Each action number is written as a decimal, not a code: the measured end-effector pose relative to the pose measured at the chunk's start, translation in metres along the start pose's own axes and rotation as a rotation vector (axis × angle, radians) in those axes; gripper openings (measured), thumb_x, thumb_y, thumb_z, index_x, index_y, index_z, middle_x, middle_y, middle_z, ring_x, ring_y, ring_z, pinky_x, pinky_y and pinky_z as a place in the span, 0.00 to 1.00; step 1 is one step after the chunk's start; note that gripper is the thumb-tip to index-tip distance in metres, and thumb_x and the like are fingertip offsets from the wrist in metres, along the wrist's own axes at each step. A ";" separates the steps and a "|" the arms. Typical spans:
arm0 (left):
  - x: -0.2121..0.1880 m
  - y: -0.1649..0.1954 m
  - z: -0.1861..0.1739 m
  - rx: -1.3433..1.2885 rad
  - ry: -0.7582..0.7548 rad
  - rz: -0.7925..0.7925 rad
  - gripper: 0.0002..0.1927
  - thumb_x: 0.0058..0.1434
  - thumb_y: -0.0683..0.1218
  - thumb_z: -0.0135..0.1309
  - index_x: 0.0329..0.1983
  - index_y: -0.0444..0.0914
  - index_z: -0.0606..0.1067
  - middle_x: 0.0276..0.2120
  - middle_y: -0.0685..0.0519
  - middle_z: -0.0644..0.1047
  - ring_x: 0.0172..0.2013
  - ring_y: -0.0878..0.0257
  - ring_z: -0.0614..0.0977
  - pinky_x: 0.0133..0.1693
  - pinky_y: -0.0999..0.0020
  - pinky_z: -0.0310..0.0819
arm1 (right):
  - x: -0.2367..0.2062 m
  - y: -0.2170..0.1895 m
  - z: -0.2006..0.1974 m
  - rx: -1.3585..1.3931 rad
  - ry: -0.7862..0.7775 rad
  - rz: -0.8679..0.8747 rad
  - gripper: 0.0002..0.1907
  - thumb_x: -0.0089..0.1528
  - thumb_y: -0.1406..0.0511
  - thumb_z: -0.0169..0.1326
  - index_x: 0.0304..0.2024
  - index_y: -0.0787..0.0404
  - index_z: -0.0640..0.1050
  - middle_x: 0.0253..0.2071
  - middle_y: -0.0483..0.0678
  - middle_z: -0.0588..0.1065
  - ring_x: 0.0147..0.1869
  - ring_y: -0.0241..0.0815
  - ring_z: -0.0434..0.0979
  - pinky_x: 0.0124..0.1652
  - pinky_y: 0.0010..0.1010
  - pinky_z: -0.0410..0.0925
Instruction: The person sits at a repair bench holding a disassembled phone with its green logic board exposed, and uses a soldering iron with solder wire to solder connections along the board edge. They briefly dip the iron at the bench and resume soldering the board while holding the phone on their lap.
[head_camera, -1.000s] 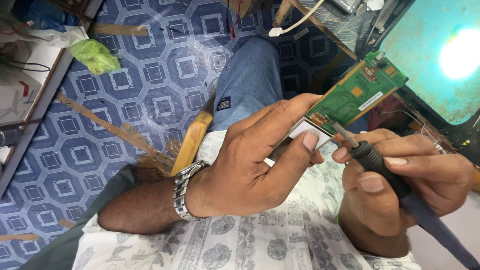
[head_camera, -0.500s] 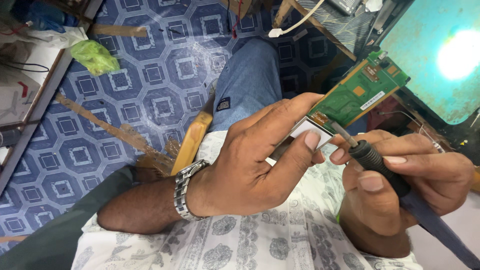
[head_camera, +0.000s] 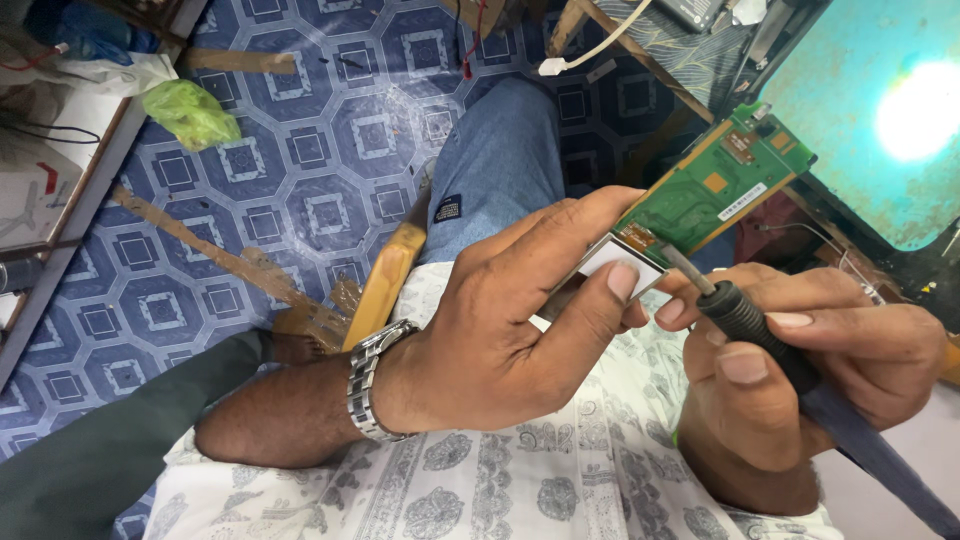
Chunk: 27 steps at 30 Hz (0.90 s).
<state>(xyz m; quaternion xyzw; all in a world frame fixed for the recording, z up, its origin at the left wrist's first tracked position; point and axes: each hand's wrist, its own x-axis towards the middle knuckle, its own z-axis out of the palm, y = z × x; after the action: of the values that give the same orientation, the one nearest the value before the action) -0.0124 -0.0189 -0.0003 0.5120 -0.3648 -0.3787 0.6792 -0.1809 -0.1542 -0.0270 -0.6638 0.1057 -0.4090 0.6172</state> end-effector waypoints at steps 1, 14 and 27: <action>0.000 0.000 0.000 -0.006 0.000 -0.002 0.19 0.79 0.40 0.45 0.70 0.30 0.64 0.52 0.46 0.77 0.43 0.67 0.86 0.43 0.77 0.88 | 0.001 0.000 0.000 -0.004 -0.003 -0.006 0.12 0.70 0.72 0.58 0.52 0.64 0.69 0.38 0.64 0.78 0.34 0.50 0.84 0.43 0.45 0.83; 0.001 -0.001 -0.001 0.033 0.015 0.028 0.19 0.77 0.39 0.45 0.69 0.29 0.64 0.51 0.45 0.77 0.43 0.66 0.86 0.40 0.78 0.88 | 0.003 0.001 0.000 -0.015 -0.010 -0.008 0.15 0.69 0.71 0.58 0.55 0.64 0.69 0.36 0.63 0.78 0.33 0.49 0.84 0.43 0.47 0.83; 0.000 0.000 0.000 0.018 0.006 0.006 0.19 0.79 0.40 0.45 0.69 0.30 0.64 0.51 0.46 0.77 0.44 0.66 0.86 0.42 0.78 0.89 | 0.001 0.000 0.000 -0.014 -0.023 0.002 0.14 0.69 0.72 0.58 0.55 0.63 0.69 0.36 0.62 0.77 0.33 0.50 0.84 0.42 0.46 0.83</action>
<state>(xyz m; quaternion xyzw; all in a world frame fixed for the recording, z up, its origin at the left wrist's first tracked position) -0.0121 -0.0188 -0.0001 0.5184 -0.3675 -0.3719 0.6767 -0.1804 -0.1553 -0.0264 -0.6727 0.1022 -0.3999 0.6141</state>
